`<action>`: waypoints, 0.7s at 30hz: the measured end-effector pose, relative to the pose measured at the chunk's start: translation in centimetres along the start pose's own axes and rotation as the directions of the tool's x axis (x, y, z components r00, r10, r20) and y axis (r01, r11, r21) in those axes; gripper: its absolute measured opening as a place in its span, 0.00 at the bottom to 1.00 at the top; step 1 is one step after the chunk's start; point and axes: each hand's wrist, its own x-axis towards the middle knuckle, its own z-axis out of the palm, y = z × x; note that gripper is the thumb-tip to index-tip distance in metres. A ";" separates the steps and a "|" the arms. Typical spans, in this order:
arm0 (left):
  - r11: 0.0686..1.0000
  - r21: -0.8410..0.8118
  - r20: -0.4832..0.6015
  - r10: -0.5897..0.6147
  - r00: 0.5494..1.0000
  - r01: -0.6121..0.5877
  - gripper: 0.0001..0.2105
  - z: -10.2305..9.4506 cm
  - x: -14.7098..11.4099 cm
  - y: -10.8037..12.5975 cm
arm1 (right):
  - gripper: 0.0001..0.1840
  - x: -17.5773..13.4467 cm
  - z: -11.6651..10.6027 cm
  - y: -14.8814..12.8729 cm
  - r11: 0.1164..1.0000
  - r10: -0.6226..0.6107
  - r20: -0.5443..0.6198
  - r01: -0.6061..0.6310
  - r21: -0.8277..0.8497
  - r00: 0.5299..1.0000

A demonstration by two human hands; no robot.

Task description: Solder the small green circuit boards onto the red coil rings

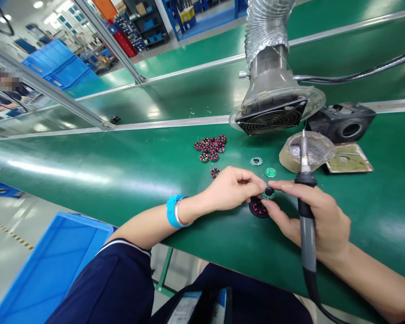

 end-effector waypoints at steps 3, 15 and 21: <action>1.000 -0.002 0.034 0.004 0.999 -0.004 0.06 0.0 -0.5 0.3 | 0.18 -0.2 -0.1 -0.3 0.997 -0.017 0.004 0.017 -0.070 1.000; 0.715 0.515 0.207 0.431 0.878 -0.472 0.18 -2.0 -1.2 -4.2 | 0.24 -1.0 -0.3 0.8 0.994 -0.103 0.145 0.095 0.059 0.984; 0.660 0.517 0.248 0.494 0.833 -0.545 0.15 -1.4 -0.5 -5.1 | 0.26 -1.0 -0.1 0.8 0.991 -0.114 0.263 0.090 0.102 0.958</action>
